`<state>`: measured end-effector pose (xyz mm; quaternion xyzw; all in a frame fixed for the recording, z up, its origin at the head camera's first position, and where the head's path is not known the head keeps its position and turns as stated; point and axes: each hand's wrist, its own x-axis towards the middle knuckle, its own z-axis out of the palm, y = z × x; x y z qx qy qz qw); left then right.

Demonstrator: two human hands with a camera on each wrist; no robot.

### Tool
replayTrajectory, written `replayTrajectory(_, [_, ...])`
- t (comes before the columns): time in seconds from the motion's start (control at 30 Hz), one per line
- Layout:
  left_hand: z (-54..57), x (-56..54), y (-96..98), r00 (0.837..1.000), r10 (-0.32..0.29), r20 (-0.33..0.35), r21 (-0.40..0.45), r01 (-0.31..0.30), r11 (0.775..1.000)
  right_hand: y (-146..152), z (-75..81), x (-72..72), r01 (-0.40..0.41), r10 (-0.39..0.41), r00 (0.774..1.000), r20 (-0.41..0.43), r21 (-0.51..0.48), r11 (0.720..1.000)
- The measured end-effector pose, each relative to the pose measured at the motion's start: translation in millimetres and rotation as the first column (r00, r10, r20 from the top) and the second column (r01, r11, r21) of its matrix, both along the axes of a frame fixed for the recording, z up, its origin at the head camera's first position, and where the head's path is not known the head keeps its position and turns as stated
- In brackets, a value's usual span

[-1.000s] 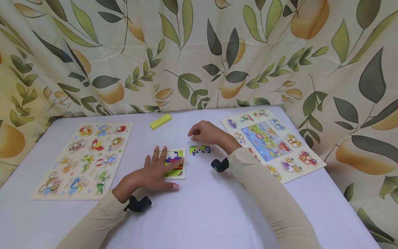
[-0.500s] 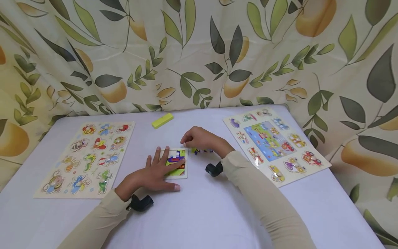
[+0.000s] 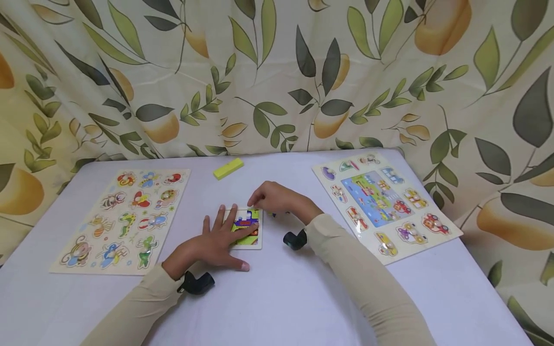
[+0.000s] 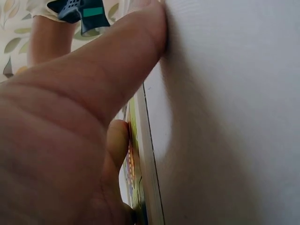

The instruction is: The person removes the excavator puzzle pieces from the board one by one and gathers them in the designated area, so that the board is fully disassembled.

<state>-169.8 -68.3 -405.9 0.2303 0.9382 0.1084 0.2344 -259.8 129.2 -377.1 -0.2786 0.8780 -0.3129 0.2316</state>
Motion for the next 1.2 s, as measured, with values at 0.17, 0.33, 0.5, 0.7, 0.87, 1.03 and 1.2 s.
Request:
replayTrajectory(0.17, [-0.6,1.6,-0.6,1.000,0.012,0.004,-0.006,-0.012,1.000,-6,-0.3,2.1,0.017,-0.018,1.000,0.012,0.030,0.999])
replayTrajectory(0.33, [0.7,2.7,-0.5,1.000,0.014,0.007,0.007,-0.014,1.000,-8,-1.8,3.2,-0.005,0.005,1.000,0.016,0.045,0.999])
replayTrajectory(0.5, [2.0,1.9,0.2,1.000,0.012,0.006,0.003,-0.012,1.000,-8,-2.8,3.2,-0.042,0.043,0.999,-0.008,0.049,0.998])
replayTrajectory(0.7, [3.1,1.4,0.5,1.000,0.008,0.012,-0.009,-0.008,1.000,-11,-2.4,2.9,-0.038,0.039,0.999,-0.004,0.071,0.997])
replayTrajectory(0.87, [3.6,1.9,-0.3,1.000,0.006,0.014,-0.008,-0.006,1.000,-14,-1.6,2.7,-0.046,0.048,0.999,-0.011,0.099,0.994])
replayTrajectory(1.03, [3.9,2.1,-1.2,1.000,0.006,0.013,0.004,-0.006,1.000,-16,-1.3,2.6,-0.053,0.055,0.998,-0.017,0.116,0.992])
replayTrajectory(1.2, [4.3,2.0,-1.3,1.000,0.005,0.017,0.008,-0.005,1.000,-19,-1.7,2.4,-0.058,0.062,0.998,-0.027,0.124,0.991])
